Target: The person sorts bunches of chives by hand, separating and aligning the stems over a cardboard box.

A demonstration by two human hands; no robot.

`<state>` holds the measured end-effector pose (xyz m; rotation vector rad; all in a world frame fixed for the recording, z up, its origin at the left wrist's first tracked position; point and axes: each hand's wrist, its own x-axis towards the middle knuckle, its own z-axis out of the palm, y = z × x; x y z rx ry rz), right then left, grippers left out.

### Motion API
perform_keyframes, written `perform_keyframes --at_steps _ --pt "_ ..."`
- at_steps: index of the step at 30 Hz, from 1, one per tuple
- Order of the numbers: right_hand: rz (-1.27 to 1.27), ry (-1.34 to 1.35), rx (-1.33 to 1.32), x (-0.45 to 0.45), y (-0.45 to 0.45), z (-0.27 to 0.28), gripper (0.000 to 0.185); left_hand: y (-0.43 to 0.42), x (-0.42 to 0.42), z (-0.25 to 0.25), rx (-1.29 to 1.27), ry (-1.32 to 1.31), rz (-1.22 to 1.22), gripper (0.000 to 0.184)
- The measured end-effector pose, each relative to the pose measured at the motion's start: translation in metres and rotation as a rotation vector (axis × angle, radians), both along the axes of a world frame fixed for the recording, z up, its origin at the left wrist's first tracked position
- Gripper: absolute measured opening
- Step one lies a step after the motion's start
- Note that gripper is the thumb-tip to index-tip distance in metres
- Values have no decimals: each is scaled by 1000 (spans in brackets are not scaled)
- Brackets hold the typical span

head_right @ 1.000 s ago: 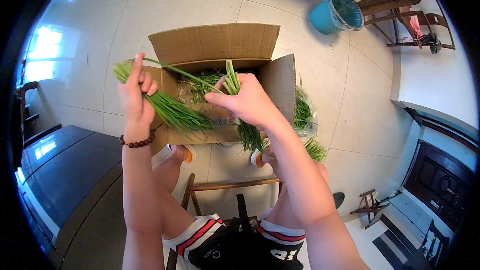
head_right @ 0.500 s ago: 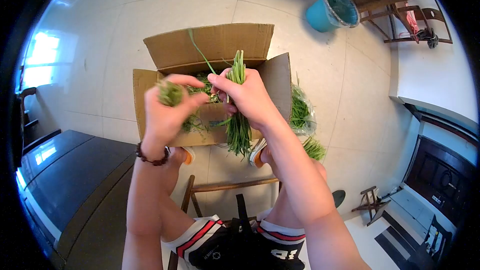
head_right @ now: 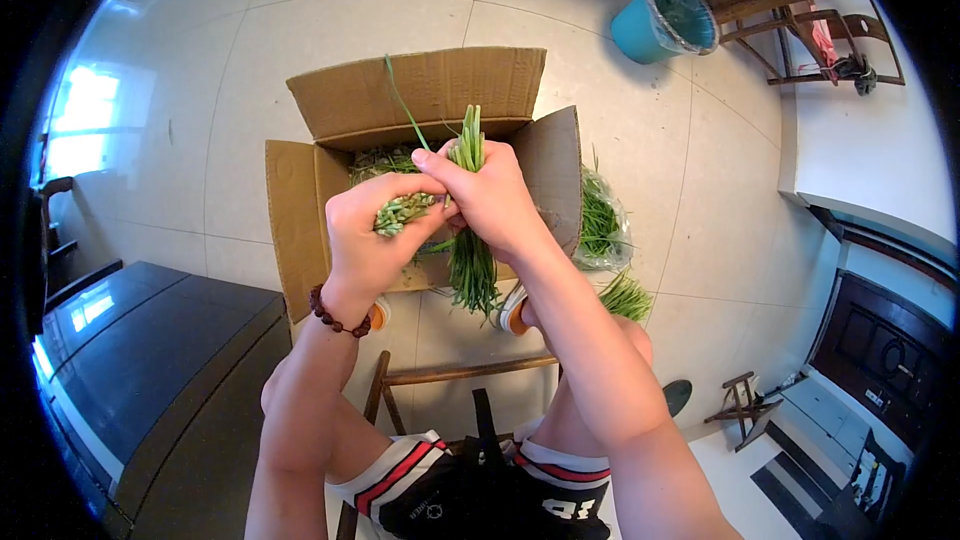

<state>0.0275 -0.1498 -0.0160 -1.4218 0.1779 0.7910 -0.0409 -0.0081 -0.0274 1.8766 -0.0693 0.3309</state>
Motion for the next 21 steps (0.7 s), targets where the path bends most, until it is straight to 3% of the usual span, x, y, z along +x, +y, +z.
perform_keyframes --at_steps 5,7,10,13,21 --pt "13 -29 27 -1 -1 -4 30 3 0 2 86 -87 -20 21" --pt "-10 -47 -5 1 -2 -2 31 5 0 9 -174 168 127 16" --pt "-26 -57 -67 7 -7 2 32 27 9 9 -807 404 222 8" --pt "-36 -37 -44 10 -12 1 30 50 12 2 -1000 299 149 8" --pt "-219 -26 -47 32 -45 9 33 83 6 4 -1064 298 169 11"
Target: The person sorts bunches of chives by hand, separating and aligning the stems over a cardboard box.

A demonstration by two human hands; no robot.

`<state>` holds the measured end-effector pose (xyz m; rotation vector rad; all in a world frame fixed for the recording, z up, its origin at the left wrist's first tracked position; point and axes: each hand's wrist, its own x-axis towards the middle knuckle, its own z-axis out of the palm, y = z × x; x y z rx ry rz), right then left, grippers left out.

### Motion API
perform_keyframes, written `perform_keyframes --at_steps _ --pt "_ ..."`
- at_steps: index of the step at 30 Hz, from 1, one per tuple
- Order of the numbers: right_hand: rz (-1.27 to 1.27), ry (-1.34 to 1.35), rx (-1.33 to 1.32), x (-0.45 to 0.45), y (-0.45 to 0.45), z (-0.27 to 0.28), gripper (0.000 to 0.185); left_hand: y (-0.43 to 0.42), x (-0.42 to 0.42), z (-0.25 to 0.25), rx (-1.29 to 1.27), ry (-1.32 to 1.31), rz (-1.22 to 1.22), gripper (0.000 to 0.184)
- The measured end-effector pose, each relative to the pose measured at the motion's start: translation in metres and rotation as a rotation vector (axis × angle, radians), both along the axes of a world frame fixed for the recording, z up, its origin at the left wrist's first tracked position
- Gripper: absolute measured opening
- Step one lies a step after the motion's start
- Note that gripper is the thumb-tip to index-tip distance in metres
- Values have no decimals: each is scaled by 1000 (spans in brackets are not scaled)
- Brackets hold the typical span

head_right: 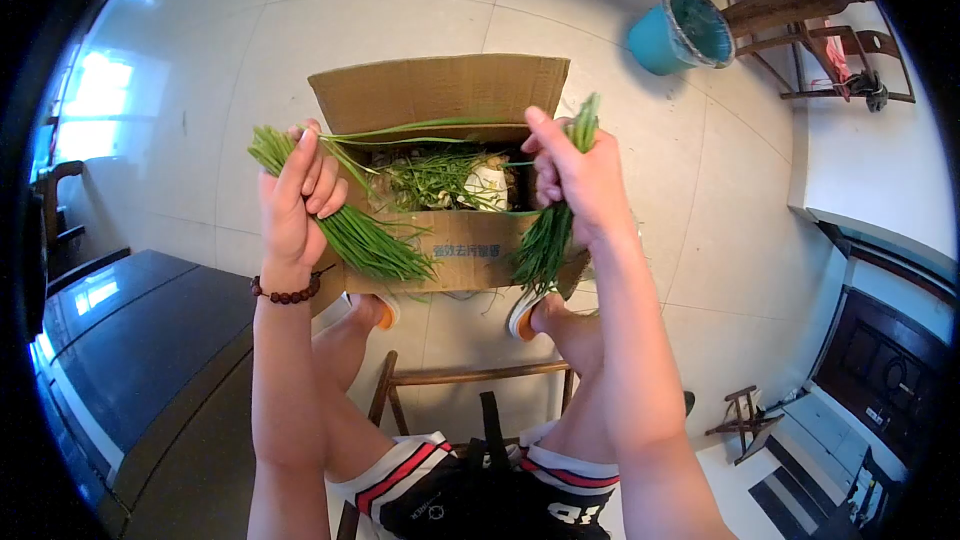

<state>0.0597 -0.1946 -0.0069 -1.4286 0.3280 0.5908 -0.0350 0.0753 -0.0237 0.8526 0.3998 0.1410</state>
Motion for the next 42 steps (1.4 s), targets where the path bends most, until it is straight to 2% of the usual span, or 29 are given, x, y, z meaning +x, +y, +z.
perform_keyframes --at_steps 5,7,8,13,17,19,20,22,26,28,31,32,33,35,37,39,42 --pt "-32 -129 -33 10 -21 -2 27 -2 -2 5 81 21 -109 10" --pt "61 -240 2 6 -13 0 22 -10 -2 4 74 24 -185 11" --pt "142 -240 -51 1 -8 1 21 -15 -2 3 66 27 -263 11" --pt "447 -165 -3 -24 29 11 16 -42 3 6 52 98 -348 14" --pt "390 -196 4 -26 36 3 17 -51 6 2 101 150 -350 14" --pt "388 -248 0 -25 34 -2 15 -51 7 0 293 164 -408 14" --pt "404 -236 -57 -25 33 -1 14 -50 7 -1 293 164 -409 14" --pt "420 -224 -114 -25 31 -1 13 -48 6 -4 596 162 -390 16" --pt "416 -198 -120 -26 29 -1 14 -45 5 -9 662 132 -342 17" --pt "410 -191 -113 -26 27 -1 14 -39 8 -13 588 252 -173 19" --pt "411 -152 -127 -26 27 2 15 -33 11 -11 616 364 -79 20" --pt "397 -134 -122 -26 28 2 15 -37 12 -20 731 257 4 20" --pt "382 -115 -118 -26 29 2 16 -39 12 -17 731 257 4 20" --pt "382 -124 -119 -26 30 0 17 -43 9 -8 484 339 -158 21" --pt "378 -131 -121 -25 31 -3 18 -53 8 -5 442 303 -204 20" --pt "389 -170 -92 -26 33 -8 17 -60 7 -4 215 288 -332 19" --pt "359 -116 -52 -28 35 -6 15 -61 7 -11 171 265 -293 17"
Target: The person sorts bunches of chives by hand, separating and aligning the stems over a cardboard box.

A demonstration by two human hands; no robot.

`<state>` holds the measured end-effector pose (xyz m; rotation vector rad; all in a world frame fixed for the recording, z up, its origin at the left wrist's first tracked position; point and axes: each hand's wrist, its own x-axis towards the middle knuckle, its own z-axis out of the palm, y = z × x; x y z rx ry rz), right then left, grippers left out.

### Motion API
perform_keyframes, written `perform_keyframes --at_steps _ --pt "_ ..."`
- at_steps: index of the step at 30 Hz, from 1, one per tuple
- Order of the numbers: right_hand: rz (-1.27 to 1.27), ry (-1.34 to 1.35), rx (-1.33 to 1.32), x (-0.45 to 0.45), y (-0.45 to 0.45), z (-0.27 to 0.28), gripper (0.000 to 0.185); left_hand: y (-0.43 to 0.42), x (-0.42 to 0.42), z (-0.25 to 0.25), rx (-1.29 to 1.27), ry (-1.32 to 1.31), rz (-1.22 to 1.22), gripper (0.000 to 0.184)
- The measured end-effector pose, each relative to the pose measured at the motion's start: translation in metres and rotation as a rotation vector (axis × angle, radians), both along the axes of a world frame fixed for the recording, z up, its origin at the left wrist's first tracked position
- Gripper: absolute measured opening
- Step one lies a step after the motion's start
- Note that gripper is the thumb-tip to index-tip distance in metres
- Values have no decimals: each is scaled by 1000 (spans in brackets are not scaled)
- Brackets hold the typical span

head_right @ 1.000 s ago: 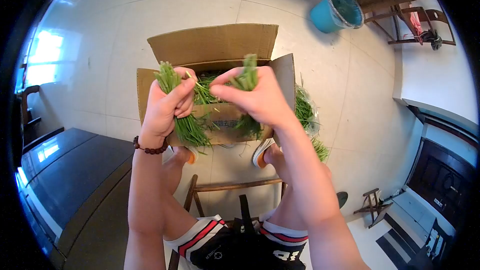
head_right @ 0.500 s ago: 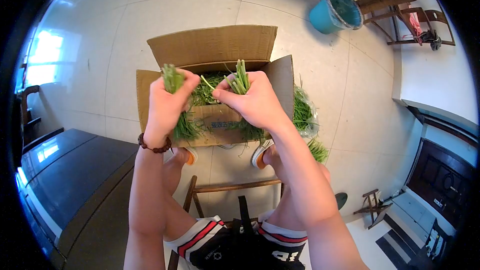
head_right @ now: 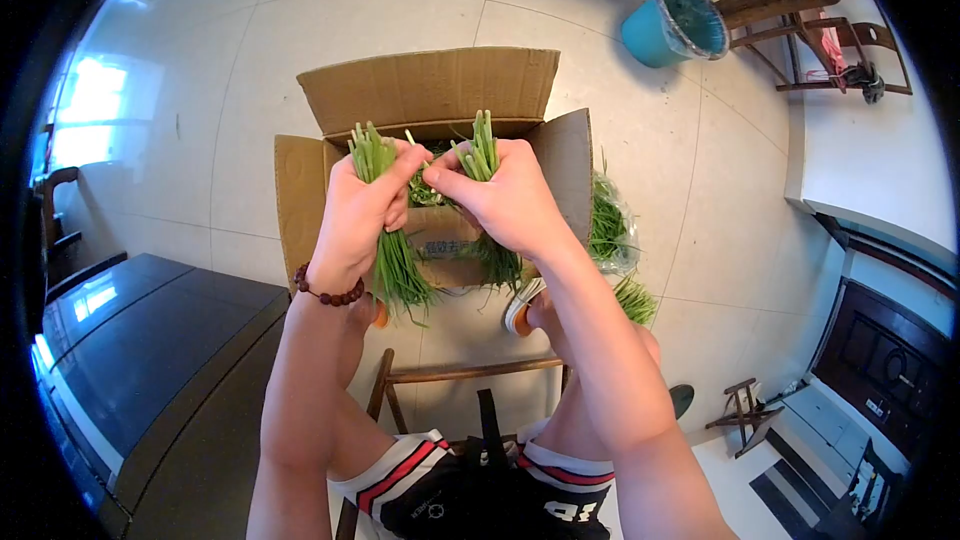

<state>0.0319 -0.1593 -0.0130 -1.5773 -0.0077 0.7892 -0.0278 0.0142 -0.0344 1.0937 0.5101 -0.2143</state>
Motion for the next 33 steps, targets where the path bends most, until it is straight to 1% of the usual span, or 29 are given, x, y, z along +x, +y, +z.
perform_keyframes --at_steps 2,4,5,7,11,13,15,19,21,23,25,27,29,31,33 --pt "16 24 6 -1 1 2 15 3 3 1 -24 0 31 18" --pt "32 46 12 -1 1 4 15 8 7 6 -60 -39 222 19" --pt "64 72 9 -1 1 4 15 13 7 3 -58 -39 224 19" --pt "95 99 6 -3 2 4 15 25 7 -3 -161 -85 286 19" --pt "137 46 -44 -8 6 3 15 21 5 1 -168 -20 288 19" --pt "156 43 -62 -10 8 1 15 19 4 -1 -166 -39 282 21" --pt "176 -21 -72 -12 10 -3 15 19 7 -2 -118 -23 282 20" --pt "214 15 -109 -15 12 -2 15 26 7 -12 -137 -5 320 21" --pt "283 24 -59 -16 11 -5 15 31 7 -19 -230 -31 437 24" --pt "309 13 -73 -16 11 1 15 36 9 -23 -209 -63 473 26" --pt "335 2 -87 -16 10 2 15 38 12 -11 -260 -3 641 28" --pt "337 63 -107 -15 6 1 12 53 9 -11 -282 -21 660 29" --pt "343 51 -102 -12 0 0 12 76 3 -18 -336 -118 639 29" --pt "349 39 -96 -9 -8 0 12 90 -1 -19 -332 -104 679 28" --pt "316 117 -120 -6 -16 2 12 108 -6 -26 -424 -185 680 27"
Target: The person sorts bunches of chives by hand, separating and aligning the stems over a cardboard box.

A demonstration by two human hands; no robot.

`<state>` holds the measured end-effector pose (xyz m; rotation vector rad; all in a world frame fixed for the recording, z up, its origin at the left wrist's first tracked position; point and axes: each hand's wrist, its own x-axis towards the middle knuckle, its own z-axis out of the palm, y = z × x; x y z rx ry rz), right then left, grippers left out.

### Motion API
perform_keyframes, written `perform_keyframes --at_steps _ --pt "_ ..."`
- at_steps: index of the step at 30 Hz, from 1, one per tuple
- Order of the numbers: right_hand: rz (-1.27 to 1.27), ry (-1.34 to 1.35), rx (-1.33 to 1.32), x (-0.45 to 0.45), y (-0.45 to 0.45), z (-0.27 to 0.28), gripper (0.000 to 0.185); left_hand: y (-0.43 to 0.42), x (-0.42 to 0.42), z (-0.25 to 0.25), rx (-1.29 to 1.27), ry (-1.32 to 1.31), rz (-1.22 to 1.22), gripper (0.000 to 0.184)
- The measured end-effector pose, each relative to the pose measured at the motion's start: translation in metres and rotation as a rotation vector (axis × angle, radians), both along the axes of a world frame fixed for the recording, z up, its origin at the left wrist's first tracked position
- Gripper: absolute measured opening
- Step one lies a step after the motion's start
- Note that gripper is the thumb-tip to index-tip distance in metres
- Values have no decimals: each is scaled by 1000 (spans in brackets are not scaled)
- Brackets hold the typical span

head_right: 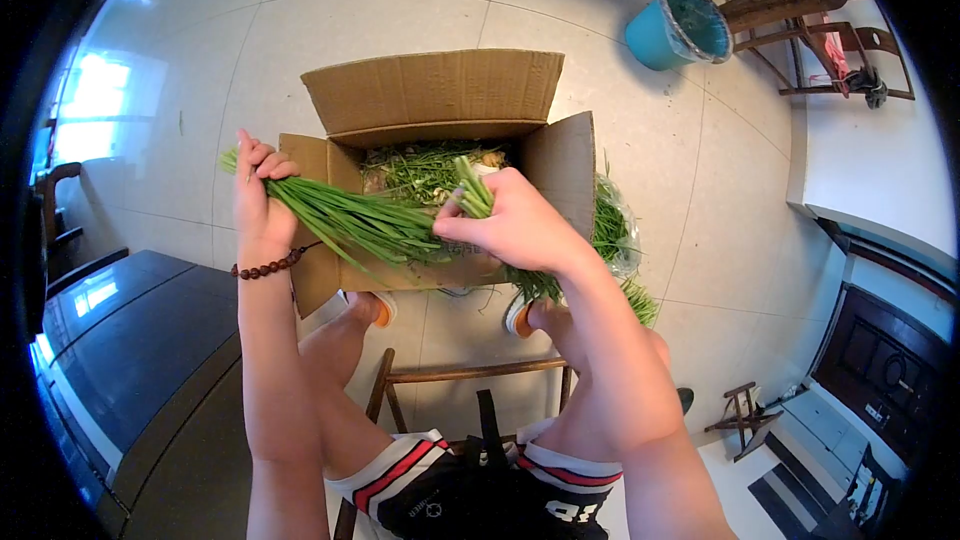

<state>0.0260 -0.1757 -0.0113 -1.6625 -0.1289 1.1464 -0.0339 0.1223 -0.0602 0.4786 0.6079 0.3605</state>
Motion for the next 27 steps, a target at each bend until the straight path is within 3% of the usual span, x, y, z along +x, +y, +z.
perform_keyframes --at_steps 6,8,10,12,14,17,24,27 --pt "-70 10 -11 14 -26 0 15 6 2 11 47 119 69 23" --pt "-208 50 29 19 -32 1 15 1 1 12 81 125 45 22" --pt "-255 73 73 19 -29 3 14 -19 3 17 253 67 -168 22" --pt "-316 232 206 16 -21 4 14 -54 9 27 193 84 -197 24" --pt "-300 224 221 13 -11 3 13 -89 12 38 447 166 -435 23" --pt "-263 162 194 8 1 6 12 -116 13 38 451 118 -636 21" --pt "-241 110 166 8 6 7 11 -124 18 40 617 128 -762 20" --pt "-231 102 177 7 7 6 13 -121 18 42 539 149 -769 19"
